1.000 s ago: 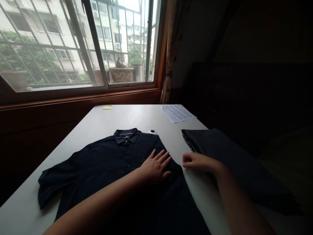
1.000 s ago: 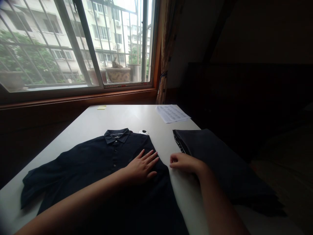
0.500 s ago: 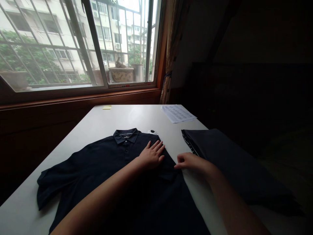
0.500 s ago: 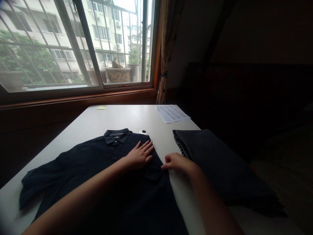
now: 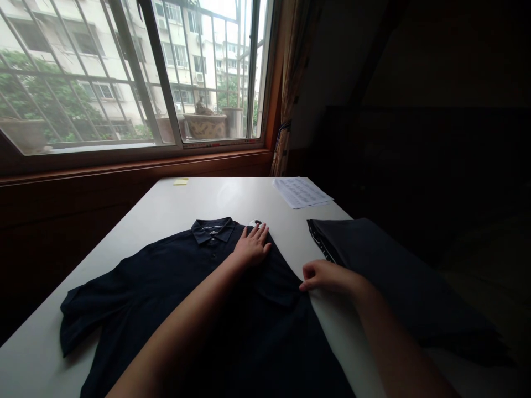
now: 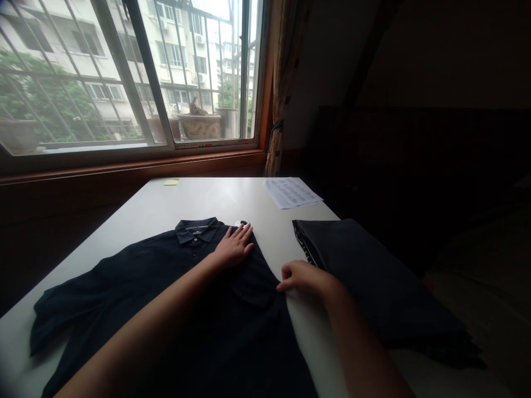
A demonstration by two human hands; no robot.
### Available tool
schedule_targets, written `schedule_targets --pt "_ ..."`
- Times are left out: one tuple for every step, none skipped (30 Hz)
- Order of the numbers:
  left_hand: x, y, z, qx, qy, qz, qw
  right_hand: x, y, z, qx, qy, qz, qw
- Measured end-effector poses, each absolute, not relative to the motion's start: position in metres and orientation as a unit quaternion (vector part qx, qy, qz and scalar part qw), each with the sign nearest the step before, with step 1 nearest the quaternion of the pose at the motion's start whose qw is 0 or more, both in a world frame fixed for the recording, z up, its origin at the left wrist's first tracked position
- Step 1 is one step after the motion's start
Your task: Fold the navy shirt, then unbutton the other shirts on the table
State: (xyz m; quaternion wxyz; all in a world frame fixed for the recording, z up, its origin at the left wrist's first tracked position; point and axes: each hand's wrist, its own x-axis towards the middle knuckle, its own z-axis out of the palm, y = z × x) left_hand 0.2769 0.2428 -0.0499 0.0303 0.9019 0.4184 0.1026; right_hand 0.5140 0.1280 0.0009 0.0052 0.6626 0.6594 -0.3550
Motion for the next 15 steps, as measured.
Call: schedule_targets --pt "0.276 0.241 -0.048 0.9 0.422 0.107 0.029 0.514 0.128 0.0 0.663 0.659 -0.355 0.005" --pt "0.274 0.239 -0.045 0.898 0.426 0.11 0.028 0.514 0.128 0.0 0.663 0.659 -0.355 0.004" --pt "0.272 0.235 -0.042 0.897 0.425 0.113 0.026 0.514 0.129 -0.001 0.663 0.66 -0.354 0.004" --pt "0.271 0.229 -0.038 0.901 0.417 0.116 0.022 0.514 0.129 -0.001 0.662 0.661 -0.352 0.006" --pt "0.269 0.221 -0.035 0.909 0.399 0.119 0.017 0.515 0.129 -0.001 0.662 0.663 -0.349 0.009" --pt "0.268 0.211 -0.033 0.921 0.369 0.123 0.01 0.516 0.129 -0.002 0.661 0.665 -0.347 0.011" --pt "0.267 0.2 -0.031 0.935 0.332 0.126 0.006 0.517 0.129 -0.002 0.659 0.668 -0.346 0.014" --pt "0.267 0.187 -0.03 0.948 0.291 0.128 0.007 0.52 0.129 -0.003 0.655 0.67 -0.349 0.015" --pt "0.267 0.173 -0.03 0.959 0.253 0.127 0.014 0.523 0.128 -0.003 0.652 0.671 -0.354 0.015" --pt "0.267 0.16 -0.03 0.966 0.224 0.123 0.029 0.528 0.128 -0.004 0.648 0.671 -0.36 0.013" --pt "0.268 0.147 -0.031 0.971 0.204 0.117 0.047 0.532 0.127 -0.005 0.646 0.671 -0.364 0.009" --pt "0.269 0.137 -0.031 0.973 0.19 0.111 0.064 0.537 0.127 -0.006 0.646 0.671 -0.364 0.002" --pt "0.27 0.128 -0.032 0.974 0.182 0.105 0.079 0.541 0.127 -0.008 0.647 0.672 -0.359 -0.007" --pt "0.27 0.122 -0.032 0.975 0.176 0.1 0.091 0.544 0.127 -0.009 0.649 0.676 -0.349 -0.015" --pt "0.271 0.118 -0.032 0.976 0.171 0.097 0.099 0.546 0.128 -0.01 0.651 0.682 -0.334 -0.022"
